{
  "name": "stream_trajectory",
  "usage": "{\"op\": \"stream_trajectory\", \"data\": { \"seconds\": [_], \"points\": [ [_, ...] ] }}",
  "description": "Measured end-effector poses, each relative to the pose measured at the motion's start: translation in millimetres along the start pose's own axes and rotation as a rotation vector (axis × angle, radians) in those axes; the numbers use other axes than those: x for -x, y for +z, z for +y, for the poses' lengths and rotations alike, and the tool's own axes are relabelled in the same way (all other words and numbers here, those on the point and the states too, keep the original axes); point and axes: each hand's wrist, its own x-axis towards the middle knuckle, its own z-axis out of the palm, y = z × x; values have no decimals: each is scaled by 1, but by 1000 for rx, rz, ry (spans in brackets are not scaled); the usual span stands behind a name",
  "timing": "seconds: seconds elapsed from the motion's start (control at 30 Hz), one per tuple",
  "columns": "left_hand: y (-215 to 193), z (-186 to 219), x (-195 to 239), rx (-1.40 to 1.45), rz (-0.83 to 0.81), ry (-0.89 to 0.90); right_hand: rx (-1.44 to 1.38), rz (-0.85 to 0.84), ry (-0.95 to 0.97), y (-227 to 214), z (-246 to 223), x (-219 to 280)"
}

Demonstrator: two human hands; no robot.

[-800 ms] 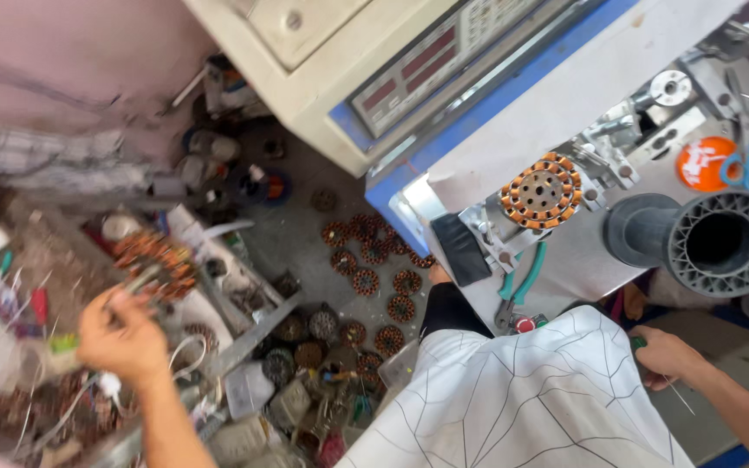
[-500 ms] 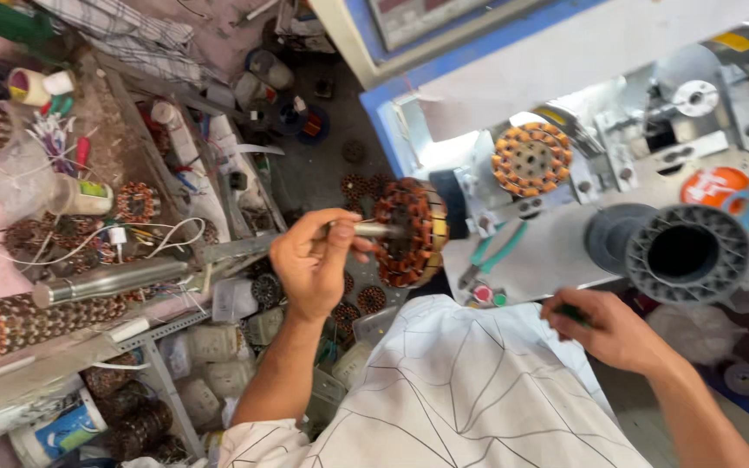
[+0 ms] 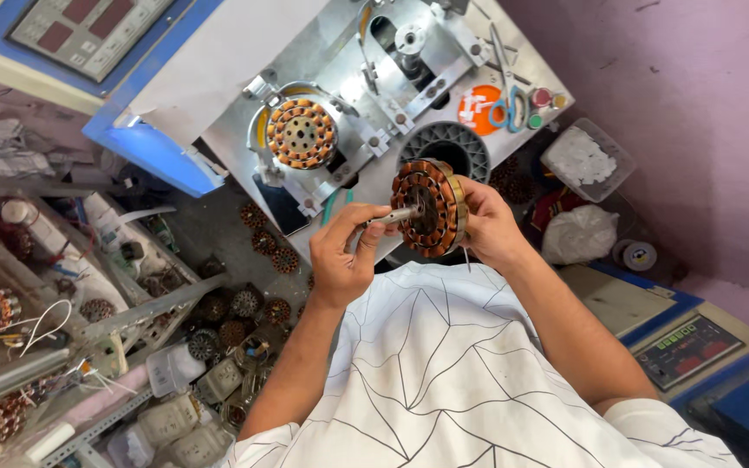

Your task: The person works on a fan stator by hand and using a screwdriver. They manipulate wires and small components around the central hub while the stator is held in a workspace.

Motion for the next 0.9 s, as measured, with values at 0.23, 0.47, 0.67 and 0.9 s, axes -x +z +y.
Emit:
{"op": "stream_trajectory", "data": {
  "seconds": [0.23, 0.47, 0.67, 0.9],
  "points": [
    [33, -66, -16, 253, -51, -151, 290, 319, -179, -21, -1, 1],
    [38, -121, -47, 455, -176, -258, 370, 559, -309, -6, 8, -17],
    [31, -135, -61, 471, -236, -383, 300, 675, -255, 6, 15, -25],
    [51, -144, -50, 163, -89, -446, 380, 601, -148, -20, 11, -39]
  ]
}}
